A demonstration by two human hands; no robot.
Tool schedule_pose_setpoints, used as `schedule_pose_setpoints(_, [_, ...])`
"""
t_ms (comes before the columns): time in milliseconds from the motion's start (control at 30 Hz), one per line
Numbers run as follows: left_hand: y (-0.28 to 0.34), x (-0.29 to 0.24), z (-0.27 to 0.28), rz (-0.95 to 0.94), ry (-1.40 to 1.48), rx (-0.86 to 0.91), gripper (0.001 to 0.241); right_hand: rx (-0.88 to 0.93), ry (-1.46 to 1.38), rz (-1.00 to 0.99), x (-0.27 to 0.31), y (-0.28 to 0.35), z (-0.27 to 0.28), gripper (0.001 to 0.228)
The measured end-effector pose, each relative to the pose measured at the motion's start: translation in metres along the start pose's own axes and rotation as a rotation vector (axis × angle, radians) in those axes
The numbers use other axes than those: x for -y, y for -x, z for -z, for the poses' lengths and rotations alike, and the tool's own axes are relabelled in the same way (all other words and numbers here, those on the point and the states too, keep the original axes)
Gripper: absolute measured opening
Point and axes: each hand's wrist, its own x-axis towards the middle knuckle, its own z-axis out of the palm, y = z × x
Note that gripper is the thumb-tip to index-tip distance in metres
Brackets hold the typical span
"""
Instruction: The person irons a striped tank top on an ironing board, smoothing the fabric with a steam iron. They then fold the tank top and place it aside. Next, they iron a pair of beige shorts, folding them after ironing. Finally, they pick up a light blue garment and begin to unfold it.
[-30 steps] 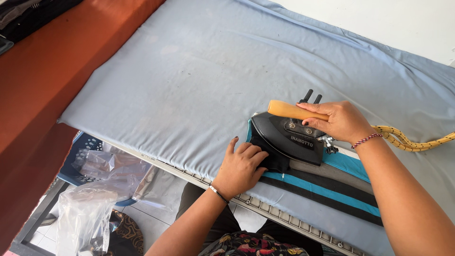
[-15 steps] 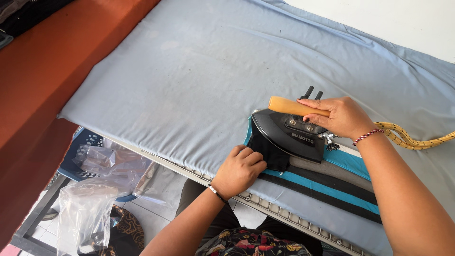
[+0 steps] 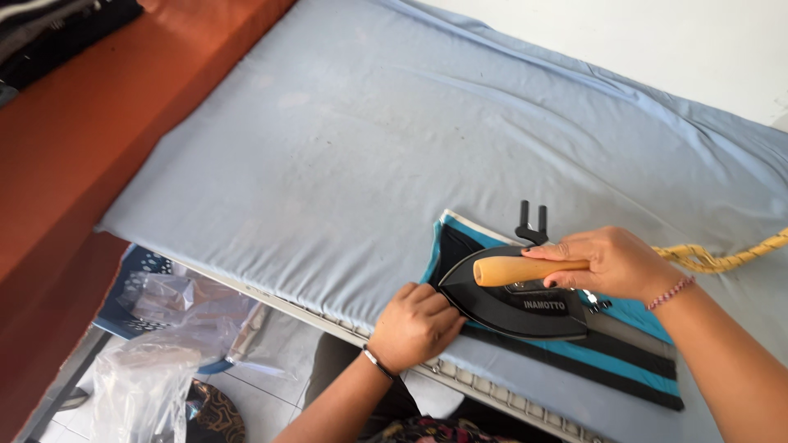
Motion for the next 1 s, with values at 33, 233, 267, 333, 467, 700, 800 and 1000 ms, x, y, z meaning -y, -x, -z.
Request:
schedule_pose_setpoints(33, [-0.001, 0.000, 0.002, 0.003, 0.009, -0.003, 0.020, -0.019, 0.042, -0.084, 0.004, -0.003, -0.001, 0.053])
schedule_pose_setpoints(233, [0.000, 0.000, 0.003, 0.031, 0.030, -0.013, 0.019, -0.161, 0.167, -0.362, 0.010, -0.022, -0.008, 0.043])
schedule_pose_setpoints(267, [0.000, 0.000, 0.002, 0.039, 0.033, -0.012, 0.019, -0.111, 0.100, -0.328, 0.007, -0.022, -0.008, 0.047])
schedule_pose_setpoints(333, [0.000, 0.000, 0.001, 0.047, 0.012, -0.023, 0.021, -0.023, -0.030, -0.264, -0.001, -0.020, -0.004, 0.057])
schedule_pose_setpoints(467, [0.000, 0.001, 0.000, 0.061, 0.015, -0.030, 0.025, 0.067, -0.162, 0.067, -0.008, -0.001, -0.002, 0.046])
schedule_pose_setpoints(700, [-0.002, 0.004, -0.004, 0.125, 0.075, 0.020, 0.025, -0.184, 0.275, -0.230, 0.017, -0.004, -0.020, 0.046])
schedule_pose_setpoints(800, [-0.001, 0.003, -0.002, 0.116, 0.079, 0.008, 0.024, -0.340, 0.275, -0.211, 0.020, -0.027, -0.018, 0.043])
schedule_pose_setpoints(1000, [-0.004, 0.000, 0.001, 0.103, 0.036, 0.003, 0.029, -0.168, 0.142, -0.418, 0.009, -0.031, -0.003, 0.050])
